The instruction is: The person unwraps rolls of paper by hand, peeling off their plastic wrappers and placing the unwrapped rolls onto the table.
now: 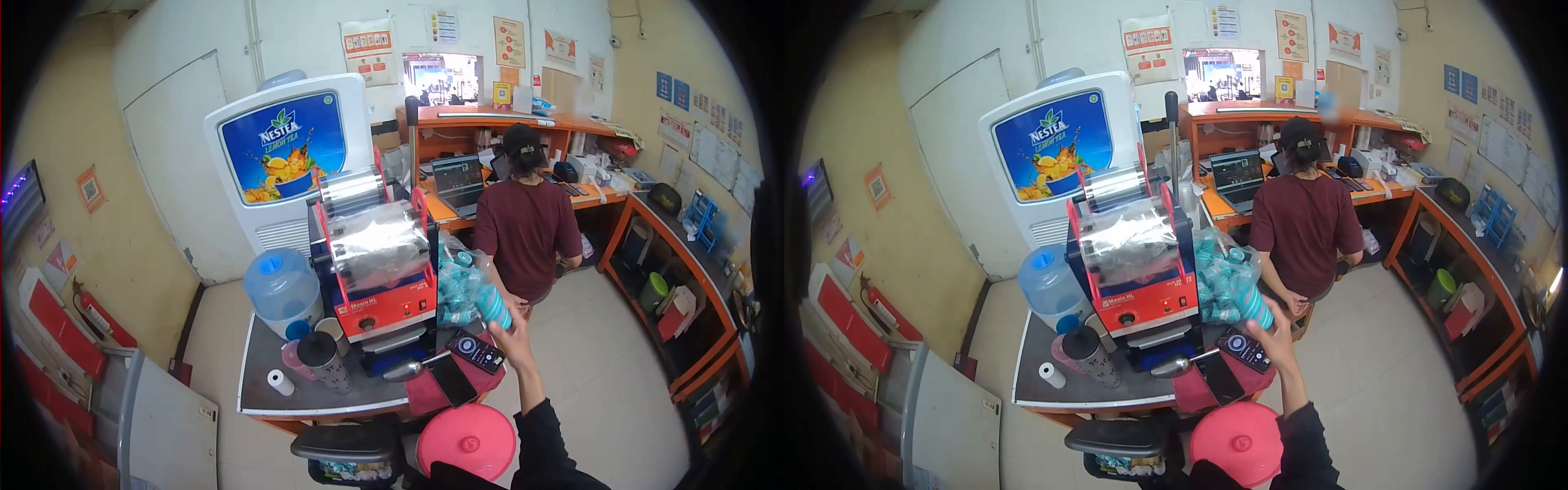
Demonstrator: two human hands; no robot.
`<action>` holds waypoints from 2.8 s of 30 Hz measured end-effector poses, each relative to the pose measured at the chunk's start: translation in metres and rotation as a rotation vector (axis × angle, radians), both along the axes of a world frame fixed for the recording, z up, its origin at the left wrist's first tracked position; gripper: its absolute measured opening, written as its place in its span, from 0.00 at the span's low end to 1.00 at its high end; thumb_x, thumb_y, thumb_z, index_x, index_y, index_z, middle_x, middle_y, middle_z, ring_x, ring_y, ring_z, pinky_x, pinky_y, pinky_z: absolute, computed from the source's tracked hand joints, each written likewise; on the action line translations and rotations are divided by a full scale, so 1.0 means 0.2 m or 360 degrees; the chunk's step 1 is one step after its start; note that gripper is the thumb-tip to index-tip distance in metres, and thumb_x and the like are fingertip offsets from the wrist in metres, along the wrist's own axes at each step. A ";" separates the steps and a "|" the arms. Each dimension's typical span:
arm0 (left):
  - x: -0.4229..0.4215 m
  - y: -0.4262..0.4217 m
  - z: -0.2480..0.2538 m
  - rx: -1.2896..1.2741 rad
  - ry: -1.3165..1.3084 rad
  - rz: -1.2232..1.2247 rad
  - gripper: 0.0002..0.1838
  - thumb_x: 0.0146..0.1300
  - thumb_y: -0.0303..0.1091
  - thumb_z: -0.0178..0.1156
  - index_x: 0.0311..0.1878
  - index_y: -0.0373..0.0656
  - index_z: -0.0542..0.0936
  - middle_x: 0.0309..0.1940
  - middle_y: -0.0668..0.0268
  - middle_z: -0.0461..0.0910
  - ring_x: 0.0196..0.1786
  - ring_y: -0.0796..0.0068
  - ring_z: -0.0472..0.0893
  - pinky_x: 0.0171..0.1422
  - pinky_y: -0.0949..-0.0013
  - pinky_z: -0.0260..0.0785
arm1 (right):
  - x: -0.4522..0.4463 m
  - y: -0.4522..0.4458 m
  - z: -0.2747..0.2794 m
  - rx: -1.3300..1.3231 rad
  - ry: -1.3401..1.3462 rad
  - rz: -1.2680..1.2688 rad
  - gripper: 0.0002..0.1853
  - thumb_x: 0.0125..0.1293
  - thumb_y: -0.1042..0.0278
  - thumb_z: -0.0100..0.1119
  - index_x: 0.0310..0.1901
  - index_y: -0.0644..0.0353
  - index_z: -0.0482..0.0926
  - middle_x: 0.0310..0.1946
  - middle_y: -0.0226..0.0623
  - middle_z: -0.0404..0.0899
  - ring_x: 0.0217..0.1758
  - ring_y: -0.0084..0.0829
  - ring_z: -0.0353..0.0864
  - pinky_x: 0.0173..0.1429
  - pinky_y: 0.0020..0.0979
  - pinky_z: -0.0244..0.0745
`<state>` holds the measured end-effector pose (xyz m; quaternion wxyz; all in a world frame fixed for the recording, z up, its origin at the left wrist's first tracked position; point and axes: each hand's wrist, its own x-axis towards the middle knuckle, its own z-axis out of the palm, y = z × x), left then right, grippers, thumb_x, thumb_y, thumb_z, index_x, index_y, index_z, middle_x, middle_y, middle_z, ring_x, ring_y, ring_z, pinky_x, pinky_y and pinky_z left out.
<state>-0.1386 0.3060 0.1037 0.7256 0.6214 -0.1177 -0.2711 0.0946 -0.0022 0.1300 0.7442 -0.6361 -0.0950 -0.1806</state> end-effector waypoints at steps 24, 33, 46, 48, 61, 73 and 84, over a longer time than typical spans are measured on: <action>0.13 0.23 0.61 0.0821 -0.1277 0.0885 0.15 0.49 0.21 0.69 0.44 0.38 0.85 0.42 0.61 0.82 0.44 0.67 0.82 0.42 0.68 0.76 | -0.74 0.84 -0.02 -0.0216 -0.0166 0.1163 0.32 0.65 0.52 0.59 0.63 0.66 0.66 0.55 0.44 0.72 0.56 0.38 0.75 0.63 0.36 0.66; 0.18 0.43 0.44 0.1059 -0.1711 0.0437 0.18 0.51 0.23 0.69 0.48 0.42 0.82 0.46 0.64 0.79 0.46 0.61 0.80 0.45 0.64 0.76 | -0.71 0.89 0.03 -0.0604 -0.0237 0.1206 0.31 0.61 0.54 0.63 0.62 0.61 0.70 0.49 0.44 0.75 0.49 0.43 0.79 0.51 0.36 0.73; 0.18 0.50 0.15 0.0236 -0.0521 0.1336 0.04 0.60 0.20 0.62 0.38 0.33 0.81 0.36 0.62 0.83 0.38 0.81 0.82 0.38 0.78 0.78 | -0.66 1.13 -0.06 -0.0966 -0.0495 0.0895 0.30 0.54 0.60 0.71 0.59 0.52 0.72 0.54 0.41 0.74 0.48 0.42 0.80 0.47 0.37 0.77; 0.19 0.55 0.09 0.0238 -0.0345 0.1318 0.03 0.62 0.20 0.61 0.39 0.32 0.80 0.35 0.62 0.82 0.37 0.81 0.81 0.37 0.80 0.76 | -0.65 1.14 -0.11 -0.0950 -0.0526 0.0899 0.27 0.57 0.63 0.68 0.59 0.50 0.72 0.55 0.41 0.72 0.49 0.41 0.80 0.45 0.36 0.78; 0.19 0.65 0.02 0.0415 -0.0351 0.1016 0.08 0.63 0.25 0.61 0.45 0.38 0.77 0.41 0.66 0.79 0.45 0.79 0.79 0.46 0.76 0.73 | -0.61 1.14 0.01 -0.1376 -0.0409 0.1403 0.25 0.56 0.67 0.68 0.56 0.52 0.73 0.47 0.39 0.70 0.43 0.39 0.80 0.37 0.37 0.77; 0.08 0.66 0.04 0.0013 -0.0172 0.0484 0.17 0.62 0.23 0.64 0.52 0.42 0.70 0.50 0.65 0.76 0.55 0.78 0.76 0.57 0.71 0.72 | -0.58 1.12 -0.08 -0.0965 -0.0127 0.1608 0.17 0.56 0.65 0.72 0.41 0.62 0.74 0.35 0.38 0.73 0.39 0.33 0.78 0.39 0.30 0.76; -0.13 0.53 -0.23 -0.0346 0.0070 0.0467 0.15 0.69 0.30 0.58 0.57 0.39 0.70 0.53 0.67 0.73 0.57 0.78 0.74 0.58 0.71 0.70 | -0.69 1.08 -0.27 -0.0816 -0.0022 0.1975 0.06 0.64 0.70 0.62 0.40 0.60 0.78 0.34 0.34 0.71 0.42 0.33 0.71 0.47 0.33 0.66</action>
